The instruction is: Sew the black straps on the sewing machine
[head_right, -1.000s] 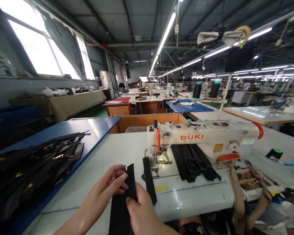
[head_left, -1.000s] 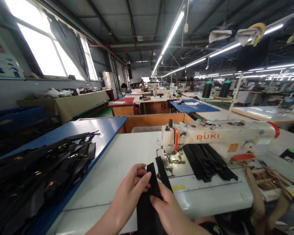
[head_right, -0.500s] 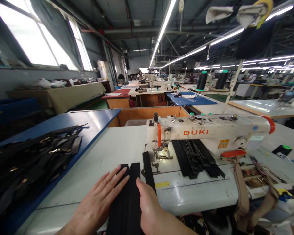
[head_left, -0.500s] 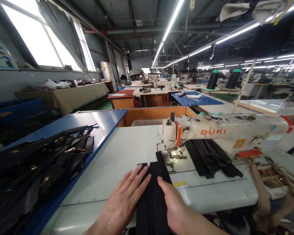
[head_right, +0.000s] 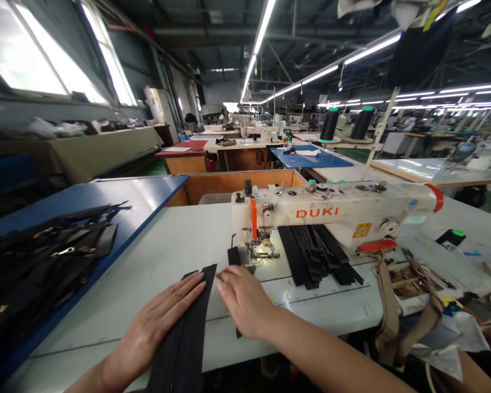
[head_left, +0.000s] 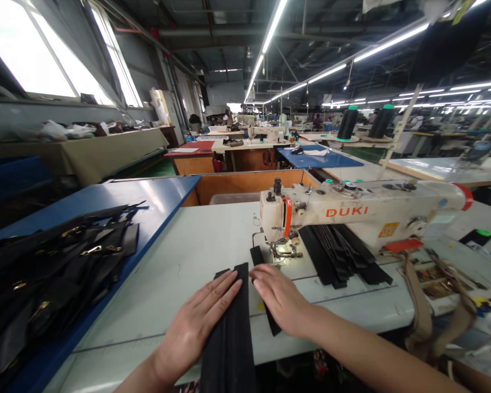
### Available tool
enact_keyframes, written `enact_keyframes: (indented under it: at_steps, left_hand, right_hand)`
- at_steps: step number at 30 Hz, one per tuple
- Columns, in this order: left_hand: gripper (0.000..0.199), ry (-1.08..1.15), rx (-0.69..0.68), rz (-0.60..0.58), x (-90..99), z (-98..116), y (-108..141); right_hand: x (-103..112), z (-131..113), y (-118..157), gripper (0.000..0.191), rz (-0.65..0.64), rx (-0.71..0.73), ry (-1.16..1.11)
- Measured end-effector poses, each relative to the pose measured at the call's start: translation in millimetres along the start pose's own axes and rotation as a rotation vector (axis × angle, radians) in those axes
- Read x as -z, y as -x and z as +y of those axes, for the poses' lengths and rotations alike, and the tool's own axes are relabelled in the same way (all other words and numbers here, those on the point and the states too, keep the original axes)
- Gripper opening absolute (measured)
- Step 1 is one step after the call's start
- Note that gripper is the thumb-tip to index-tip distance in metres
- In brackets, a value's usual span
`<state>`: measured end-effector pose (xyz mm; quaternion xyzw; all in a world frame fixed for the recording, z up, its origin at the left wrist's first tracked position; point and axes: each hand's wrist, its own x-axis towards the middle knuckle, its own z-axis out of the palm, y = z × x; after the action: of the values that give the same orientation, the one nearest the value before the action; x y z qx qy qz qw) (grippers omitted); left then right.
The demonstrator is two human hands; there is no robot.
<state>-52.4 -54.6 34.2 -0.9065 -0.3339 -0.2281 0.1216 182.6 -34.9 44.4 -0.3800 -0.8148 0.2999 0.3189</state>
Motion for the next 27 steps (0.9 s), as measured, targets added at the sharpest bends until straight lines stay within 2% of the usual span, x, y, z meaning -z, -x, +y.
enact_keyframes:
  at_steps: [2, 5, 9, 13, 17, 19, 22, 27]
  left_hand:
    - [0.050, 0.009, 0.064, -0.012, 3.1, -2, 2]
    - [0.051, 0.055, 0.134, -0.045, 5.2, -3, 4]
    - [0.052, 0.114, 0.153, -0.072, 0.8, -2, 2]
    - [0.053, 0.125, 0.049, -0.104, -12.1, 1, -10]
    - [0.053, 0.124, -0.090, -0.142, -34.2, 0, -27]
    - [0.052, 0.153, -0.122, -0.152, -47.2, -2, -33]
    - [0.051, 0.236, -0.140, -0.172, -63.3, -4, -37]
    - [0.057, 0.359, -0.099, -0.281, -69.7, -8, -39]
  right_hand:
    - [4, 15, -2, 0.042, -0.073, 0.020, 0.172]
    - [-4, 30, 5, 0.059, -0.227, -0.071, 0.280]
    - [-25, 24, 27, 0.068, -0.193, -0.201, 0.286]
    - [-36, 12, 41, 0.075, -0.216, -0.262, 0.321]
    - [-33, 10, 43, 0.068, -0.268, -0.245, 0.414]
    - [-31, 13, 44, 0.073, -0.294, -0.218, 0.442]
    - [-33, 21, 48, 0.085, -0.257, -0.144, 0.445]
    - [-46, 38, 52, 0.070, -0.084, -0.028, 0.513]
